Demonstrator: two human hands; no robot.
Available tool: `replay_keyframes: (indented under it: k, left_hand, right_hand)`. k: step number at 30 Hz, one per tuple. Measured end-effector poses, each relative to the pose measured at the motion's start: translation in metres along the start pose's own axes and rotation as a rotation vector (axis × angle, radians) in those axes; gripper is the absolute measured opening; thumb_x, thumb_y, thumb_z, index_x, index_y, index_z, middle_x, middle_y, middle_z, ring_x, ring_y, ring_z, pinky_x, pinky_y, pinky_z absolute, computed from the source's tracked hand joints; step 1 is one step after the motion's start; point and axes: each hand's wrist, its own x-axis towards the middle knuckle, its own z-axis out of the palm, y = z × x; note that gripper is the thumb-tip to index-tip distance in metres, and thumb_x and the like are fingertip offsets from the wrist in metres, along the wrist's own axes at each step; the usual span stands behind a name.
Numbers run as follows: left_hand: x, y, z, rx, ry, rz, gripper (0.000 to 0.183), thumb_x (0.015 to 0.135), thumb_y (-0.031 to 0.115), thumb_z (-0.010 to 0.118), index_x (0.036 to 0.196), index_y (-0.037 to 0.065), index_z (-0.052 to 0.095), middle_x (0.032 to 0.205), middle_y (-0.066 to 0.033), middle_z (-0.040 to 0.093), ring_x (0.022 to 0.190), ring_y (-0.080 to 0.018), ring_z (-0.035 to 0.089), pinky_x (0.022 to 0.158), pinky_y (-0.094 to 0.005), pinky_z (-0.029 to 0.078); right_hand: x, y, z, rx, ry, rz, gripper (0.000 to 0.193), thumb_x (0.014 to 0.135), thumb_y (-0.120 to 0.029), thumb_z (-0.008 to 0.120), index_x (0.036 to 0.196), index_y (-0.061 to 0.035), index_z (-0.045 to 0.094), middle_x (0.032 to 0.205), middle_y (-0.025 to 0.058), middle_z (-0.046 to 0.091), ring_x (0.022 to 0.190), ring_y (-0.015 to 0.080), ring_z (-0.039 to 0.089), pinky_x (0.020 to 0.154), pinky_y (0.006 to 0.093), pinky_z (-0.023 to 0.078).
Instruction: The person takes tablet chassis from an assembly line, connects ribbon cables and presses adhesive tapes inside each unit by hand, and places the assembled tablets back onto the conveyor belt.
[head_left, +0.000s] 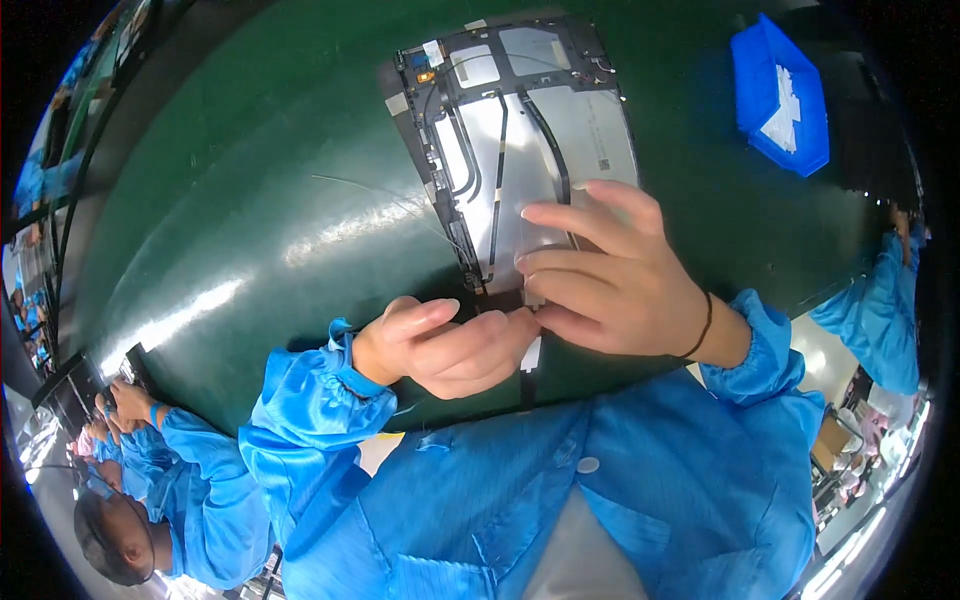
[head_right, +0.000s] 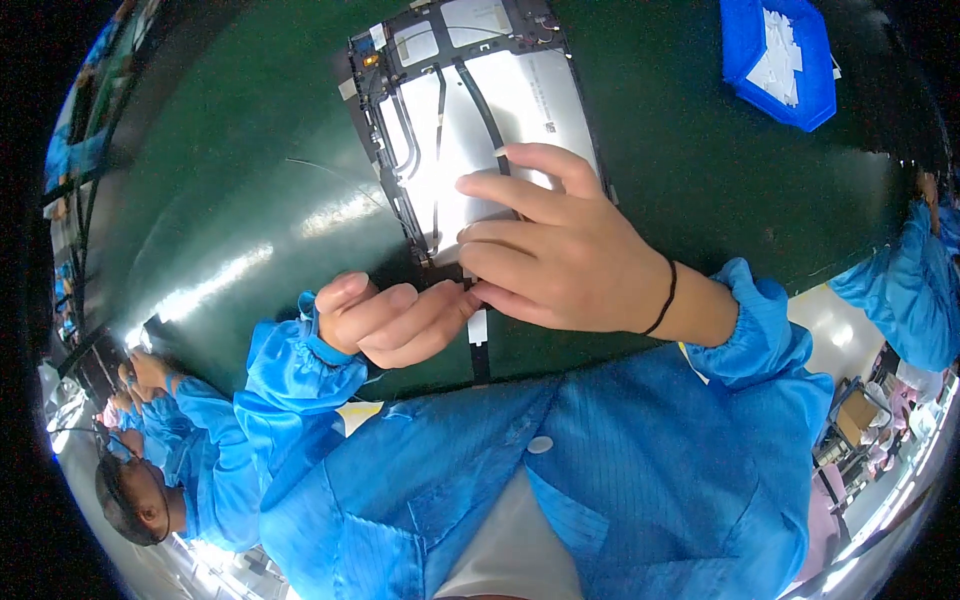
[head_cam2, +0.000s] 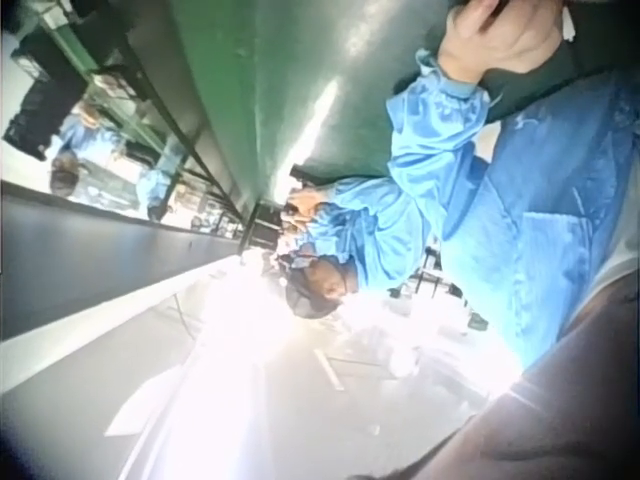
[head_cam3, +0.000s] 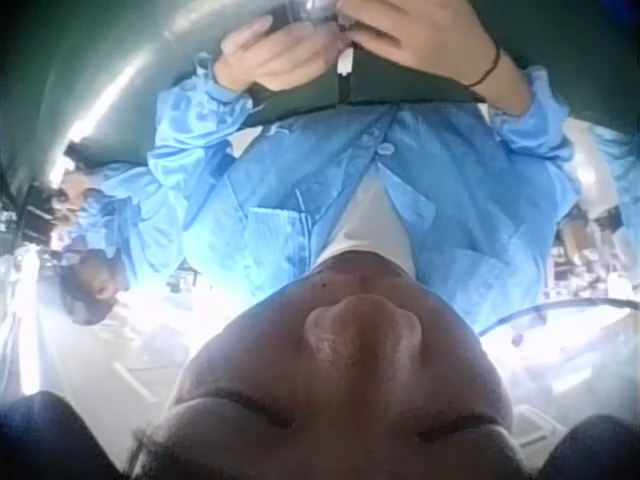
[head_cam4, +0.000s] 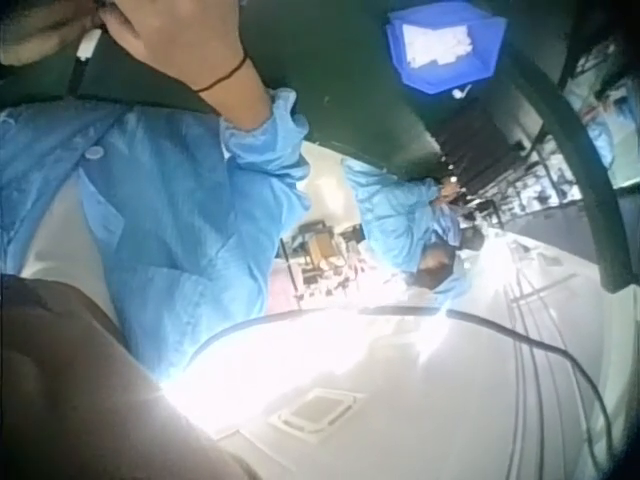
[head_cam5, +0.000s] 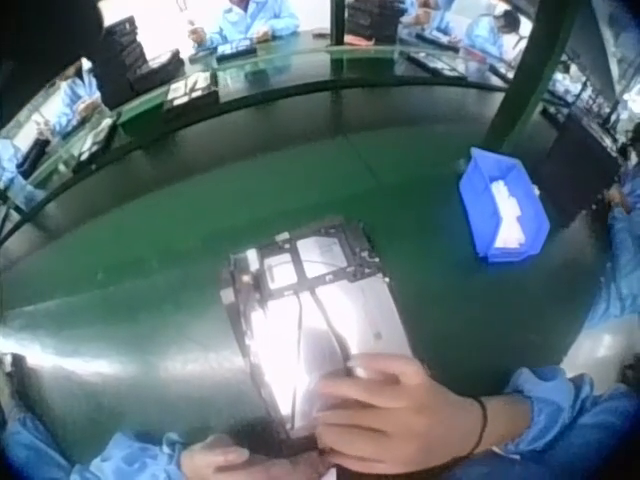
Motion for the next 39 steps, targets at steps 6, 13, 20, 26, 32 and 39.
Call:
replay_keyframes:
  k: [6,13,20,26,32,39]
  left_hand:
    - [0.003,0.000,-0.001,0.058,0.001,-0.009,0.017,0.081,0.022,0.065,0.095,0.028,0.070,0.102,0.0114,0.065,0.102,-0.0096,0.052,0.094,-0.0332,0.038]
    - [0.007,-0.007,0.003,0.059,0.035,0.068,0.020,0.075,0.036,0.075,0.095,0.034,0.071,0.096,0.0161,0.063,0.095,-0.0103,0.047,0.094,-0.0324,0.035]
    - [0.020,-0.007,0.009,-0.146,-0.020,-0.508,0.018,0.064,0.023,0.078,0.081,0.024,0.072,0.104,0.0000,0.066,0.105,-0.0256,0.051,0.096,-0.0442,0.033]
    - [0.044,-0.039,0.033,-0.446,-0.166,-0.793,0.017,0.067,0.017,0.083,0.081,0.016,0.074,0.116,-0.0033,0.060,0.123,-0.0332,0.042,0.103,-0.0460,0.027]
    - [0.042,-0.037,0.032,-0.303,-0.257,-0.757,0.016,0.069,0.019,0.081,0.079,0.011,0.072,0.125,-0.0062,0.060,0.127,-0.0346,0.040,0.105,-0.0452,0.027]
    - [0.041,-0.035,0.035,-0.286,-0.272,-0.825,0.017,0.068,0.020,0.082,0.080,0.012,0.072,0.131,-0.0066,0.058,0.130,-0.0349,0.039,0.106,-0.0452,0.026]
  right_hand:
    - [-0.002,0.003,0.005,-0.037,0.052,-0.053,0.022,0.071,-0.021,0.075,0.087,-0.0103,0.064,0.093,0.0002,0.065,0.115,0.0214,0.057,0.106,0.0479,0.035]
    - [-0.001,0.000,0.008,-0.150,0.124,-0.067,0.014,0.074,-0.021,0.070,0.081,-0.0123,0.061,0.092,0.0004,0.063,0.110,0.0230,0.058,0.103,0.0480,0.036]
    - [-0.010,0.054,-0.038,0.019,0.646,0.460,0.008,0.087,-0.009,0.068,0.094,-0.0084,0.066,0.084,0.0035,0.062,0.078,0.0159,0.060,0.071,0.0292,0.047]
    - [-0.097,0.130,-0.149,-0.733,0.910,0.580,0.025,0.089,-0.024,0.071,0.105,-0.0050,0.072,0.087,0.0079,0.073,0.073,0.0103,0.067,0.065,0.0219,0.052]
    - [-0.082,0.120,-0.131,-0.888,0.730,0.348,0.030,0.085,-0.027,0.069,0.109,-0.0093,0.071,0.098,0.0072,0.073,0.085,0.0209,0.068,0.081,0.0347,0.049]
    - [-0.031,0.019,-0.029,-0.125,-0.199,-0.127,0.041,0.079,-0.035,0.067,0.113,-0.0126,0.062,0.133,0.0043,0.057,0.128,0.0281,0.049,0.103,0.0470,0.035]
